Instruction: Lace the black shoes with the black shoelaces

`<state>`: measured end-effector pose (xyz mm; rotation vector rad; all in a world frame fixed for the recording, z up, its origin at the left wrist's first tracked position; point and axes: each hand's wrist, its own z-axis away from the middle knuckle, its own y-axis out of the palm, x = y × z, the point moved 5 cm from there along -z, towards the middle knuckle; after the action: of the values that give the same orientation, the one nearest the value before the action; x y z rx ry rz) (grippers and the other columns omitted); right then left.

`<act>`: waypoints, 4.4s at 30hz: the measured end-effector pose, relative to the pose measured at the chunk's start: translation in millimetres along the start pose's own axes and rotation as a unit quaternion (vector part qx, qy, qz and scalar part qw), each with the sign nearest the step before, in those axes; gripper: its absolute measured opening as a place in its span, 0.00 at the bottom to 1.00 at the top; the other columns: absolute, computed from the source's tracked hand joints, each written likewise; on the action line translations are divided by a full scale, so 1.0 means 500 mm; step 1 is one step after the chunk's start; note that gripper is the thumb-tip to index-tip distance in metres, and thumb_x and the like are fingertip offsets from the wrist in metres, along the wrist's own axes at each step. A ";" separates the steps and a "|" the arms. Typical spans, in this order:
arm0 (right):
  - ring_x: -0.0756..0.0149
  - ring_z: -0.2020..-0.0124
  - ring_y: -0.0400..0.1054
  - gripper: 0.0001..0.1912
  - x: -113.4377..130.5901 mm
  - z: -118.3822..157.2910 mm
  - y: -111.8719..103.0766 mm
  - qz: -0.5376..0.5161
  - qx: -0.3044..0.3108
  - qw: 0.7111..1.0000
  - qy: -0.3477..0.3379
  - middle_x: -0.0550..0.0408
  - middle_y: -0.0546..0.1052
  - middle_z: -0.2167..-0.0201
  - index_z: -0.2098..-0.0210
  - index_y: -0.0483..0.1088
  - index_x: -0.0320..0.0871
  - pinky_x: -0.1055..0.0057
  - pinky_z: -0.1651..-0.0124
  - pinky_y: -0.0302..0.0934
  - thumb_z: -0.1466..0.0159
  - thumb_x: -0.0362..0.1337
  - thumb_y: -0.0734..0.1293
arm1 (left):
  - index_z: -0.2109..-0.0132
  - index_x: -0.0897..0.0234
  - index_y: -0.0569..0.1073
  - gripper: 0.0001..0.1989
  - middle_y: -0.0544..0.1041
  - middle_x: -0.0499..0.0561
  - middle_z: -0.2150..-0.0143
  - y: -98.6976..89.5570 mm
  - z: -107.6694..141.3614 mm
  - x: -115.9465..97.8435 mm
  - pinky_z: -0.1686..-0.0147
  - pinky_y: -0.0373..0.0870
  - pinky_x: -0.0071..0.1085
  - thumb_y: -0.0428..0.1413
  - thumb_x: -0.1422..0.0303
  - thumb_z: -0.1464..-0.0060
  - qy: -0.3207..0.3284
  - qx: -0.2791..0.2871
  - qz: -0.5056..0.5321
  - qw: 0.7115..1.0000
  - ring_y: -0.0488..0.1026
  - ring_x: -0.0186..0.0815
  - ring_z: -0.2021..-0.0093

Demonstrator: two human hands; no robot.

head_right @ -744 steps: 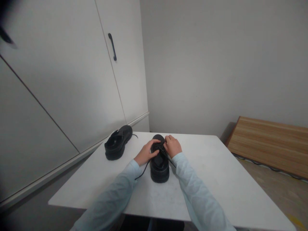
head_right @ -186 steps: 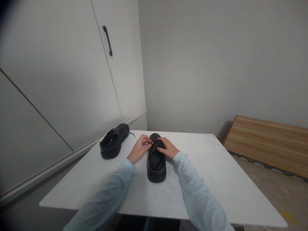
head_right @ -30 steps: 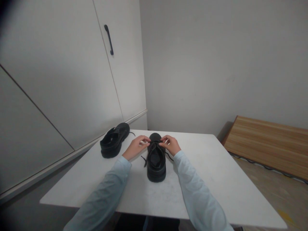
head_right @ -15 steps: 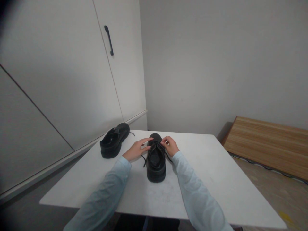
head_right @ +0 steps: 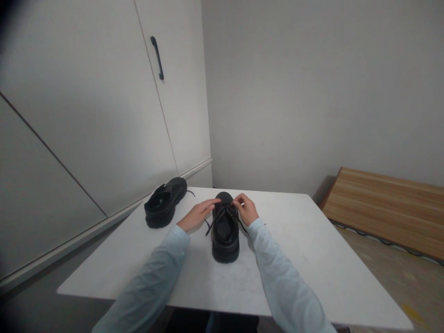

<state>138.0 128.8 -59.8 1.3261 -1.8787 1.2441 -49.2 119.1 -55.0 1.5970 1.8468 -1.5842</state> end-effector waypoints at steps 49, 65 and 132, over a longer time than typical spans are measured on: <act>0.71 0.76 0.59 0.05 0.012 -0.005 -0.009 0.126 0.062 0.988 -0.059 0.58 0.68 0.75 0.68 0.70 0.42 0.73 0.70 0.56 0.46 0.31 0.65 | 0.44 0.63 0.63 0.31 0.65 0.58 0.44 0.009 0.006 -0.008 0.41 0.56 0.41 0.59 0.56 0.54 0.023 0.044 -0.035 0.998 0.62 0.43 0.43; 0.62 0.64 0.63 0.06 0.025 0.006 -0.003 0.315 0.082 0.937 -0.123 0.52 0.68 0.69 0.68 0.70 0.43 0.68 0.61 0.58 0.40 0.29 0.62 | 0.44 0.63 0.63 0.31 0.65 0.59 0.44 0.007 0.008 -0.018 0.41 0.56 0.41 0.59 0.57 0.54 0.021 0.047 -0.037 0.998 0.62 0.42 0.43; 0.67 0.78 0.64 0.06 -0.009 -0.002 -0.030 0.167 0.065 0.984 0.025 0.62 0.68 0.84 0.70 0.54 0.47 0.71 0.68 0.56 0.37 0.39 0.53 | 0.45 0.64 0.63 0.31 0.65 0.60 0.44 0.004 0.006 -0.019 0.41 0.56 0.41 0.60 0.59 0.54 0.011 0.053 -0.023 0.998 0.62 0.42 0.43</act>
<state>153.6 130.0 -57.4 1.0579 -2.0721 1.5754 -45.4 110.9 -50.5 1.6316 1.8533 -1.7171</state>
